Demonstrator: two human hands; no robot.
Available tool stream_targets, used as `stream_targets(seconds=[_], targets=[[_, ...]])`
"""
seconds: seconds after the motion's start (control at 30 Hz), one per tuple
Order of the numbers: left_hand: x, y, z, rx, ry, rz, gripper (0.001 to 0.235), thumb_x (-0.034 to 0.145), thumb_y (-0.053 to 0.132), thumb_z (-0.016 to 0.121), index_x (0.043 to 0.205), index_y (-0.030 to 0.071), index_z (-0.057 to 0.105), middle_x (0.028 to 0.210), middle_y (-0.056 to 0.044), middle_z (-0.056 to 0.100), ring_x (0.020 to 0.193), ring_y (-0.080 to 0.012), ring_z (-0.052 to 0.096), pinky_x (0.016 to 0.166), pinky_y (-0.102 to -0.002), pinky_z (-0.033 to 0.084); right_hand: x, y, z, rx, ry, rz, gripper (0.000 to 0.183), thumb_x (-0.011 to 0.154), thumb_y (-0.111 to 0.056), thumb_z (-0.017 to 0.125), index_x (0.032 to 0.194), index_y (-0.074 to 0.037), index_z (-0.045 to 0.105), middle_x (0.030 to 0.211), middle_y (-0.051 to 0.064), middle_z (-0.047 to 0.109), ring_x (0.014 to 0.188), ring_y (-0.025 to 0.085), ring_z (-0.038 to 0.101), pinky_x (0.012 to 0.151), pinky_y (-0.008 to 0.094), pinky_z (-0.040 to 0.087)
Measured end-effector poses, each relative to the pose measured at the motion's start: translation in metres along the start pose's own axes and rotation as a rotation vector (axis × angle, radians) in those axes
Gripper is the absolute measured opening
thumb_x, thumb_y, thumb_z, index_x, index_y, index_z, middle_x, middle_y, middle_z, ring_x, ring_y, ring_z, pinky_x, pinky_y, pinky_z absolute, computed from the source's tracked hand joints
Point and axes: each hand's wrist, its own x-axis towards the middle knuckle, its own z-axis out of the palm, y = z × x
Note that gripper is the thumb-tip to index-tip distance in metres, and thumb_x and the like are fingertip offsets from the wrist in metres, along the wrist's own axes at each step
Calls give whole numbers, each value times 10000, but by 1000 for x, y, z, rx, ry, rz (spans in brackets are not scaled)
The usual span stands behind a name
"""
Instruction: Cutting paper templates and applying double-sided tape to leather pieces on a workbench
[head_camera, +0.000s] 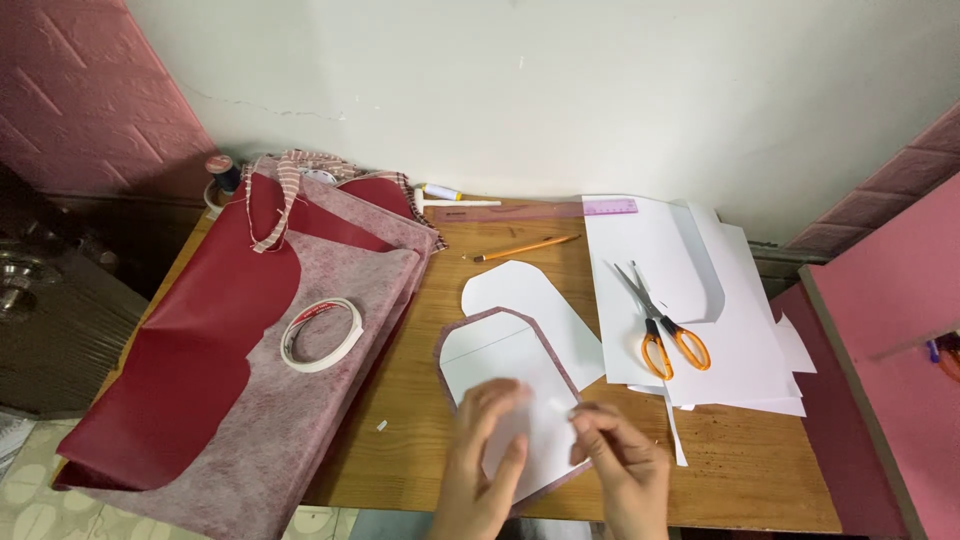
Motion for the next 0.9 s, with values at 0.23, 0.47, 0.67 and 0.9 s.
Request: stream_targets(seconds=[0.23, 0.47, 0.67, 0.9], targets=[[36, -38, -48, 935, -318, 181, 552, 1034, 321, 577, 1535, 94, 525, 1729, -154, 336, 1601, -471, 232, 1266, -709, 144, 12, -22, -15, -19, 339, 52, 227, 1102, -51, 572, 1177, 80, 740, 1017, 222, 761, 695, 229, 606, 644, 374, 566], [69, -84, -73, 1356, -312, -159, 1224, 958, 882, 603, 1710, 49, 116, 1770, -279, 121, 1576, -501, 178, 1268, -631, 150, 12, -36, -10, 20, 484, 165, 302, 1117, -21, 492, 1330, 88, 678, 1126, 280, 713, 728, 308, 552, 675, 424, 508], [86, -113, -75, 1335, -187, -267, 1272, 740, 793, 930, 1610, 60, 362, 1633, -261, 399, 1472, -462, 394, 1138, -582, 394, 0, -22, -13, -456, 32, 112, 679, 889, -10, 780, 1530, -164, 615, 1225, 64, 860, 1125, 169, 778, 1155, 314, 587], [117, -111, -65, 1355, -243, -511, 1065, 591, 746, 1043, 1283, 108, 545, 1356, -119, 614, 1290, -352, 506, 1066, -506, 412, -3, 17, -24, -938, -191, -49, 812, 862, -275, 856, 1595, -291, 508, 1316, -138, 788, 1094, 141, 692, 1007, 354, 582]])
